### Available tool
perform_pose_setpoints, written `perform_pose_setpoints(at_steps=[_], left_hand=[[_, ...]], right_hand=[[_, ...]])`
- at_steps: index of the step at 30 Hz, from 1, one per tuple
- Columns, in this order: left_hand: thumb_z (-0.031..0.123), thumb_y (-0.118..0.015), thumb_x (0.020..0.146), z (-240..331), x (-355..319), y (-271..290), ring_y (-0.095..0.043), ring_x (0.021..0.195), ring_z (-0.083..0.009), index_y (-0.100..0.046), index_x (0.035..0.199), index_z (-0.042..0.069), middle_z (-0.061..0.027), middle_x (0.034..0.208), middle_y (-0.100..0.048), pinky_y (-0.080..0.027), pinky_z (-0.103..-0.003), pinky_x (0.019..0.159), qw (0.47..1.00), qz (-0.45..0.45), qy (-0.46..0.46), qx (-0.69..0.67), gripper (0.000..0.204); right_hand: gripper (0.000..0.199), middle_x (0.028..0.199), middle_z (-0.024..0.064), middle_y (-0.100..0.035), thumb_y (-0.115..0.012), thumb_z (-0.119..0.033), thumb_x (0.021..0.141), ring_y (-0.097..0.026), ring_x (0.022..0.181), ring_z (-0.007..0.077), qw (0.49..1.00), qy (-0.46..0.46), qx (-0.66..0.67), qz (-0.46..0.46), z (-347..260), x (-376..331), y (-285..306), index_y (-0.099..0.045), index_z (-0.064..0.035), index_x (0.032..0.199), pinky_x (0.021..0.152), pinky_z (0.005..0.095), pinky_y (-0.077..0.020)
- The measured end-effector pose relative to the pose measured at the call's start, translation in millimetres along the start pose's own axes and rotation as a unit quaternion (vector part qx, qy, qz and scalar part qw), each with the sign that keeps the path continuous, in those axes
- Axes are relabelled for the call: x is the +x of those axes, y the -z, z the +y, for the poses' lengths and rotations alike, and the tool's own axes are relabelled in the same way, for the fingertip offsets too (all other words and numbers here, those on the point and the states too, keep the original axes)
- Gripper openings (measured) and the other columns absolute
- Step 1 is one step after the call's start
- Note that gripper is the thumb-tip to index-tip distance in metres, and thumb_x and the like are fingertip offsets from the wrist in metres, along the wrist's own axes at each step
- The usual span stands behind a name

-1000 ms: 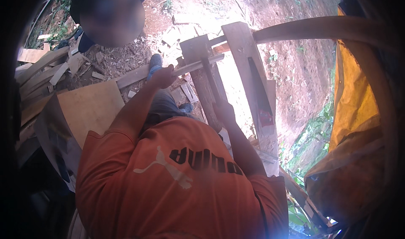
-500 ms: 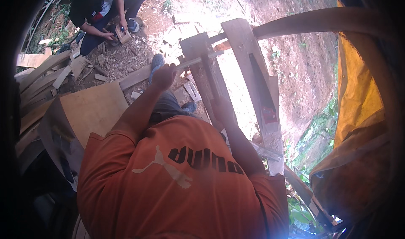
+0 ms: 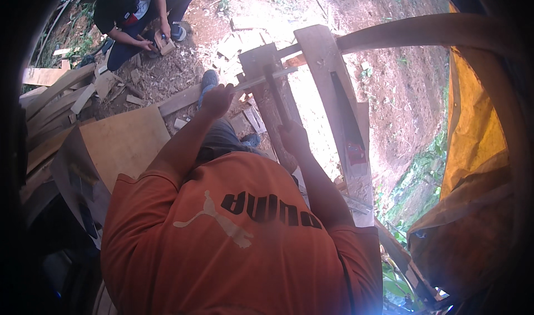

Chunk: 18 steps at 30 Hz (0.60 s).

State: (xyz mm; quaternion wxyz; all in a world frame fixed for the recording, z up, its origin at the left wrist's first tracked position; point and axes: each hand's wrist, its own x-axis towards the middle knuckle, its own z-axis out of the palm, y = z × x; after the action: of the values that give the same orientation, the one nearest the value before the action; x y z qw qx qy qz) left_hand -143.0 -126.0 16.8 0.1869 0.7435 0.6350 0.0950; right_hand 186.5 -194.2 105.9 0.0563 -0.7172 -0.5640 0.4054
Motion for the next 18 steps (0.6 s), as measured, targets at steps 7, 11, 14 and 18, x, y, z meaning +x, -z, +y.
perform_pose_setpoints(at_steps=[7, 11, 14, 18], left_hand=[[0.031, -0.065, 0.109, -4.7, 1.7, -3.5, -0.076, 0.092, -0.0401, -0.064, 0.12, 0.012, -0.0168, 0.1, -0.073, -0.06, -0.056, 0.077, 1.0, -0.025, 0.001, -0.01, 0.022], [0.03, -0.065, 0.11, -4.8, 2.3, -5.6, -0.077, 0.093, -0.0407, -0.063, 0.12, 0.012, -0.017, 0.1, -0.073, -0.06, -0.056, 0.076, 0.999, -0.029, 0.006, -0.013, 0.021], [0.03, -0.065, 0.11, -5.7, 1.9, -5.8, -0.077, 0.094, -0.041, -0.063, 0.12, 0.012, -0.0175, 0.101, -0.073, -0.06, -0.056, 0.077, 1.0, -0.024, 0.005, -0.016, 0.021], [0.03, -0.065, 0.11, -5.0, 0.9, -4.6, -0.077, 0.094, -0.0414, -0.063, 0.12, 0.011, -0.018, 0.1, -0.073, -0.06, -0.055, 0.077, 1.0, -0.022, -0.002, -0.02, 0.021]], right_hand=[[0.038, 0.085, 0.017, -0.076, -0.074, -0.037, 0.104, -0.076, 0.083, 0.0295, 1.0, -0.017, -0.019, 0.001, -4.6, -2.3, -3.2, -0.076, 0.0011, 0.108, 0.079, 0.0458, -0.0563], [0.038, 0.085, 0.0169, -0.076, -0.074, -0.037, 0.104, -0.076, 0.082, 0.03, 1.0, -0.016, -0.019, 0.0, -2.4, -0.7, -3.5, -0.076, 0.001, 0.107, 0.079, 0.046, -0.0562], [0.038, 0.085, 0.0168, -0.076, -0.074, -0.037, 0.104, -0.076, 0.082, 0.0299, 1.0, -0.015, -0.023, 0.001, -3.9, -0.5, -3.2, -0.076, 0.0012, 0.107, 0.079, 0.0457, -0.0562], [0.038, 0.085, 0.0168, -0.076, -0.075, -0.037, 0.104, -0.076, 0.082, 0.0297, 1.0, -0.012, -0.017, 0.006, -2.1, -2.3, -4.1, -0.076, 0.0014, 0.106, 0.078, 0.0455, -0.056]])
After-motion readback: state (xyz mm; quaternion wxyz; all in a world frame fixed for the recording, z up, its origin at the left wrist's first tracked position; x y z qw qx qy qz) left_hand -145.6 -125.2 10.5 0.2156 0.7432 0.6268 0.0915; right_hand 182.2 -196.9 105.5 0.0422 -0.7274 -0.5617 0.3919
